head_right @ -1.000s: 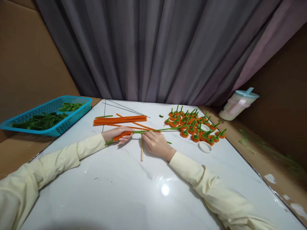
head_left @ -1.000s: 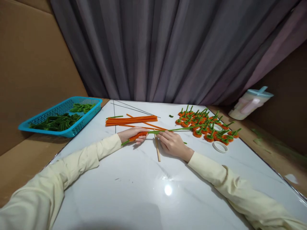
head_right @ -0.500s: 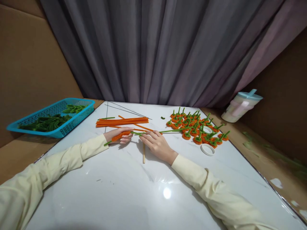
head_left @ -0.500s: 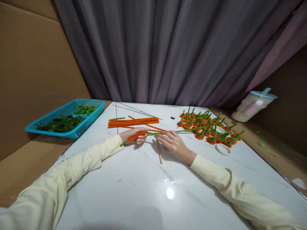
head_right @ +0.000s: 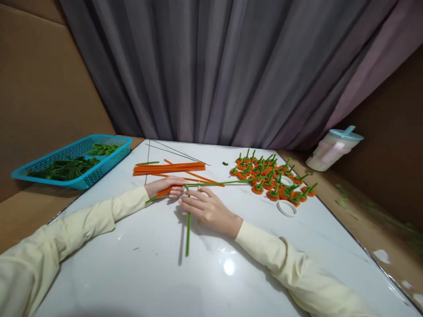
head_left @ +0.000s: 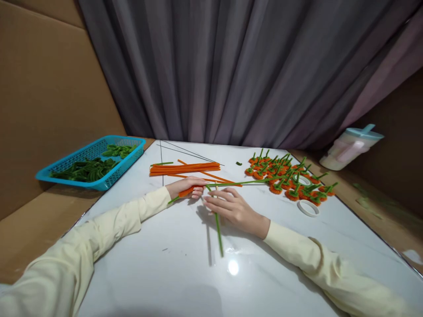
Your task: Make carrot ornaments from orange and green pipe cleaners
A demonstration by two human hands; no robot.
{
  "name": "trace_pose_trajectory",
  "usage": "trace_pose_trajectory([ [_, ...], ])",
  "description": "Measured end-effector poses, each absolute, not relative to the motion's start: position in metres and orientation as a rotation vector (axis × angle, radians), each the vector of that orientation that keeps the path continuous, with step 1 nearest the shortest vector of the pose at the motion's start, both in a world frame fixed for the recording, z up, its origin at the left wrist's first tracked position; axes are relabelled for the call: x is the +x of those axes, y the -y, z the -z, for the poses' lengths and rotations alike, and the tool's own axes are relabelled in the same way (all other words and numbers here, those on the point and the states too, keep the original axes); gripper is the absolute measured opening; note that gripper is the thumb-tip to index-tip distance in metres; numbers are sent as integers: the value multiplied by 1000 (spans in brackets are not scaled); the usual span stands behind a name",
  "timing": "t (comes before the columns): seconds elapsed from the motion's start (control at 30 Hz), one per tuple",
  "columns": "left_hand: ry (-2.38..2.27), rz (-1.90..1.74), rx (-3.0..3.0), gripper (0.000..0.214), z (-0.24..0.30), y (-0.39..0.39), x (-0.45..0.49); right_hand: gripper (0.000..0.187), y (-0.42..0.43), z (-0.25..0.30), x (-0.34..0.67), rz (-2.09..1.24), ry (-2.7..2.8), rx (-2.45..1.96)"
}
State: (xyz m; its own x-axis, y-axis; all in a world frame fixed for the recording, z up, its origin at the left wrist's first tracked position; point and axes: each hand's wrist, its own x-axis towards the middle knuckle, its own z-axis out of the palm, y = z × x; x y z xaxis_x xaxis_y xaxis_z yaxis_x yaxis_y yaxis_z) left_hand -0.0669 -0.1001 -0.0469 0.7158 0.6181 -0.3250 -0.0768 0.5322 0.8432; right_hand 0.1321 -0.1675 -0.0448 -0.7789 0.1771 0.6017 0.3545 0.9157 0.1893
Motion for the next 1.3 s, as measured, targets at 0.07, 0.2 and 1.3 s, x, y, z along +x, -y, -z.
trace_pose_trajectory([
  [0.07,-656,-428,955,29,45,103,-65,24,171,45,126,381,2565,-301],
  [0.2,-600,-282,1158,28,39,105,-65,23,172,48,113,407,2668,-275],
  [1.3,-770,-459,956,44,40,108,-54,29,169,54,108,387,2813,-448],
])
